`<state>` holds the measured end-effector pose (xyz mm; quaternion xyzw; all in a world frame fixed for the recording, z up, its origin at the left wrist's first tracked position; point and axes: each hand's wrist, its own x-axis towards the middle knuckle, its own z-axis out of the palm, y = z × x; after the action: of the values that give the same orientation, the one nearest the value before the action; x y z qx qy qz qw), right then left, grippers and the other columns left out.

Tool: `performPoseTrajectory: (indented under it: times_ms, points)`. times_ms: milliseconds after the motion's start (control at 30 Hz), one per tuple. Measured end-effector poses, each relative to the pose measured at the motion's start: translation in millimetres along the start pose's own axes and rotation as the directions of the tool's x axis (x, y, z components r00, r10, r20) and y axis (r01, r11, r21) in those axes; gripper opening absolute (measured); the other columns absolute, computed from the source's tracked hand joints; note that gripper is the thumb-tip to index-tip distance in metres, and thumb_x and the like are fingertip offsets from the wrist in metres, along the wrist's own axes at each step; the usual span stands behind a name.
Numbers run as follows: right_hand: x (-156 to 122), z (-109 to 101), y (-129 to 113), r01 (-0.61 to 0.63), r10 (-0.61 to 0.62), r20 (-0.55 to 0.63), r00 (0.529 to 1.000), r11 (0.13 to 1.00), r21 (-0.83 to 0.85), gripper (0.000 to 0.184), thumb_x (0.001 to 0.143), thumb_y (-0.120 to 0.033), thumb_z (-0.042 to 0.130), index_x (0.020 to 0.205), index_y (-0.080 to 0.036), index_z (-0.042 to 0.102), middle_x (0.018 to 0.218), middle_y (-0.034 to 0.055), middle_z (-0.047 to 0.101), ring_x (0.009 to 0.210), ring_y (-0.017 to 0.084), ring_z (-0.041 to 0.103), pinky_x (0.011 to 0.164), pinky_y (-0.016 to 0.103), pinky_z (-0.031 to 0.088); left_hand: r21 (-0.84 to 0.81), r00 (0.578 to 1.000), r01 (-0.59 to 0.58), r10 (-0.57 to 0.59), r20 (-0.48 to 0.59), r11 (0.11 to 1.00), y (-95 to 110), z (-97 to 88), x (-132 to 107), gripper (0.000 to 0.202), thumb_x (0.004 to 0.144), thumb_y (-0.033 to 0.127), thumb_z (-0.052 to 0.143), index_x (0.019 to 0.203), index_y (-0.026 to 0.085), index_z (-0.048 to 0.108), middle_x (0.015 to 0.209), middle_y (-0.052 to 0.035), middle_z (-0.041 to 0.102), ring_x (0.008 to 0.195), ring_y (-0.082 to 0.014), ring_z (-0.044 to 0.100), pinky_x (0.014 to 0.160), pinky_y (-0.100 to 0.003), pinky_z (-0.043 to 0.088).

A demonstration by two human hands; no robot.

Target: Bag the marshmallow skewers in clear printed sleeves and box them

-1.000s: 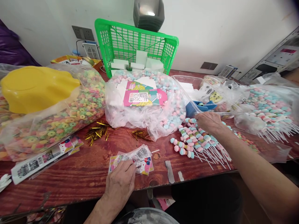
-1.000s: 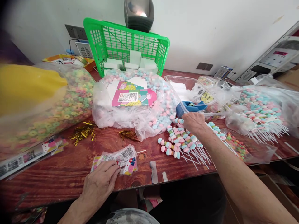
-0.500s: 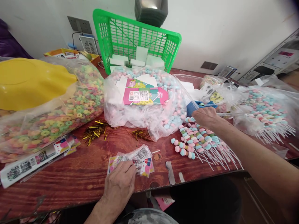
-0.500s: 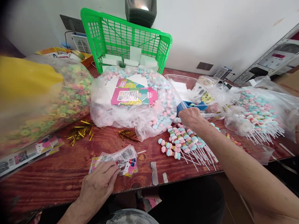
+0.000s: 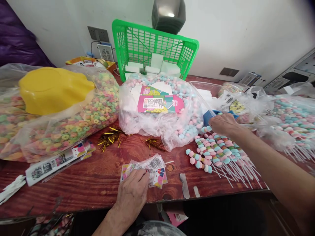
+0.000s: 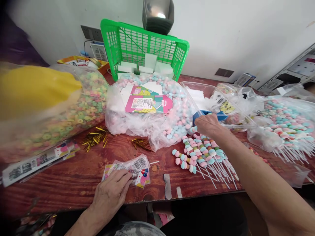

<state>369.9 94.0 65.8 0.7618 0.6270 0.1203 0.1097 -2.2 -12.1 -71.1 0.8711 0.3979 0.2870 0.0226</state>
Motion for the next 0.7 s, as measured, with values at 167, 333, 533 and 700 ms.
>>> performPoseTrajectory:
  times_ms: [167, 333, 533, 700]
  points:
    - [-47.5, -36.1, 22.6, -0.039, 0.049, 0.095, 0.994, 0.993, -0.110, 0.019, 0.084, -0.014, 0.054, 0.072, -0.014, 0.069, 0.073, 0.0145, 0.067, 0.085, 0.029, 0.065, 0.072, 0.040, 0.040, -0.136, 0.993, 0.041, -0.025, 0.112, 0.990, -6.5, -9.0, 7.3, 0.020, 0.089, 0.018, 0.049, 0.094, 0.020, 0.068, 0.088, -0.0067, 0.067, 0.081, -0.0210, 0.062, 0.071, -0.033, 0.051]
    - [-123.0, -31.3, 36.0, -0.098, 0.134, -0.255, 0.958, 0.984, 0.147, 0.025, 0.087, -0.034, 0.048, 0.088, -0.026, 0.072, 0.090, 0.0086, 0.073, 0.084, 0.028, 0.066, 0.066, 0.034, 0.043, -0.679, 0.901, 0.434, -0.296, 0.318, 0.592, 16.3, -19.6, 48.7, 0.032, 0.092, 0.036, 0.050, 0.119, 0.022, 0.063, 0.110, -0.0084, 0.067, 0.098, -0.0207, 0.063, 0.082, -0.033, 0.051]
    - [-203.0, 15.8, -43.2, 0.448, -0.063, -0.613, 0.787, 0.741, 0.500, 0.030, 0.082, -0.016, 0.052, 0.102, -0.034, 0.066, 0.074, 0.0000, 0.070, 0.066, 0.021, 0.064, 0.068, 0.037, 0.046, -0.833, 0.802, 0.395, -0.296, 0.519, -0.388, 81.4, -10.7, 96.5, 0.040, 0.085, 0.045, 0.061, 0.117, 0.020, 0.059, 0.105, -0.0082, 0.068, 0.096, -0.0217, 0.066, 0.080, -0.035, 0.055]
    - [-226.8, 39.3, -88.9, 0.493, 0.111, -0.589, 0.800, 0.436, 0.752, 0.027, 0.082, -0.008, 0.058, 0.100, -0.027, 0.064, 0.076, -0.0008, 0.069, 0.067, 0.017, 0.063, 0.065, 0.032, 0.049, -0.753, 0.802, 0.406, -0.192, 0.565, -0.518, 92.8, -17.2, 88.8, 0.025, 0.086, 0.037, 0.059, 0.088, 0.012, 0.064, 0.084, -0.0086, 0.069, 0.082, -0.0233, 0.070, 0.079, -0.038, 0.054]
